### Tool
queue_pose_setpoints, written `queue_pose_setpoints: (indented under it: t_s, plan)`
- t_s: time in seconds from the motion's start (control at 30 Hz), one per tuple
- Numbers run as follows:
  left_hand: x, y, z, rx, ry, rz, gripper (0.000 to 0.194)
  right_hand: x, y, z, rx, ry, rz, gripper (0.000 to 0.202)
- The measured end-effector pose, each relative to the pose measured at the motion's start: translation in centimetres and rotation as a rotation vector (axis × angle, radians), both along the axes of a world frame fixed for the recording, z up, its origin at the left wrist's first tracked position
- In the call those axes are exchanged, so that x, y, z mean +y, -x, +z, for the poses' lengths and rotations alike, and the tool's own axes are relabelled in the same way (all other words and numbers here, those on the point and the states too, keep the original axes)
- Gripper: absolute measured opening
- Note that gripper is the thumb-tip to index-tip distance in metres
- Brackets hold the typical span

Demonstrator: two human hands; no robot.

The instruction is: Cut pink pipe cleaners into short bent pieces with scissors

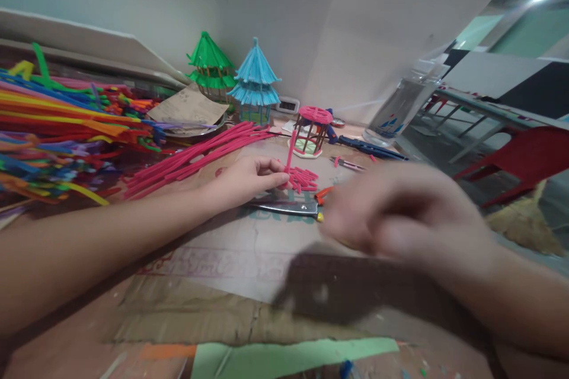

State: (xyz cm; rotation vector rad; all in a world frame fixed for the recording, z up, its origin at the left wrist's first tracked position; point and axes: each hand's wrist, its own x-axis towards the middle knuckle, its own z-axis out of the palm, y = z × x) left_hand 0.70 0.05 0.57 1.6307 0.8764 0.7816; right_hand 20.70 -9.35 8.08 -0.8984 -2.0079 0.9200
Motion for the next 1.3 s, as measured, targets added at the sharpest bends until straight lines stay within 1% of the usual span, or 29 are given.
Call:
queue_pose_setpoints:
  t_s: [0.03,0.07,0.13,0.17,0.2,0.23,0.27,0.33,0.43,0.53,0.73,0.87,1.07,1.2,1.3]
  plan:
    - [0.0,0.0,0.1,-0.007,0.011,-0.003,0.021,1.5,0.3,-0.5,0.074,0.015,-0.062,0.013]
    - [0.0,0.0,0.1,-0.018,0.032,-0.007,0.022,3.1,0.6,-1.3,0.149,0.039,-0.101,0.016]
    - [0.1,0.0,-0.1,-0.055,0.097,-0.011,0.025,5.8,0.9,-3.5,0.246,0.116,-0.162,0.024]
    - [0.2,0.0,-0.2,-0.079,0.121,-0.013,0.026,6.9,0.9,-4.6,0.235,0.165,-0.198,0.027]
    - [0.4,0.1,-0.3,-0.097,0.135,-0.018,0.027,7.6,0.9,-5.6,0.18,0.199,-0.223,0.027]
    - [0.5,0.1,-0.4,-0.108,0.141,-0.026,0.027,8.1,0.9,-6.4,0.12,0.184,-0.203,0.025]
    - [0.6,0.1,-0.5,-0.117,0.139,-0.033,0.027,8.2,0.8,-7.1,0.045,0.139,-0.184,0.024]
    - [0.7,0.1,-0.5,-0.123,0.128,-0.036,0.026,8.0,0.7,-7.8,-0.104,-0.009,-0.148,0.021]
    - [0.7,0.2,-0.5,-0.108,0.124,-0.011,0.024,7.3,0.7,-8.0,-0.262,-0.193,-0.163,0.024]
    - [0.7,0.2,-0.5,-0.099,0.131,0.008,0.023,7.2,0.6,-8.0,-0.354,-0.258,-0.196,0.026]
    - [0.6,0.1,-0.5,-0.077,0.133,0.016,0.022,7.6,0.7,-8.1,-0.441,-0.303,-0.245,0.026]
    - [0.3,-0.1,-0.4,-0.054,0.103,0.001,0.022,7.5,0.8,-8.0,-0.466,-0.339,-0.264,0.027]
    - [0.4,0.1,-0.6,-0.006,0.038,-0.018,0.026,7.2,0.8,-7.9,-0.451,-0.305,-0.259,0.023]
    - [0.5,0.1,-0.9,-0.016,0.026,-0.05,0.025,7.2,0.9,-7.9,-0.454,-0.29,-0.26,0.022]
    - [0.4,0.0,-0.9,-0.023,0.003,-0.035,0.025,7.3,0.8,-7.9,-0.461,-0.299,-0.263,0.021]
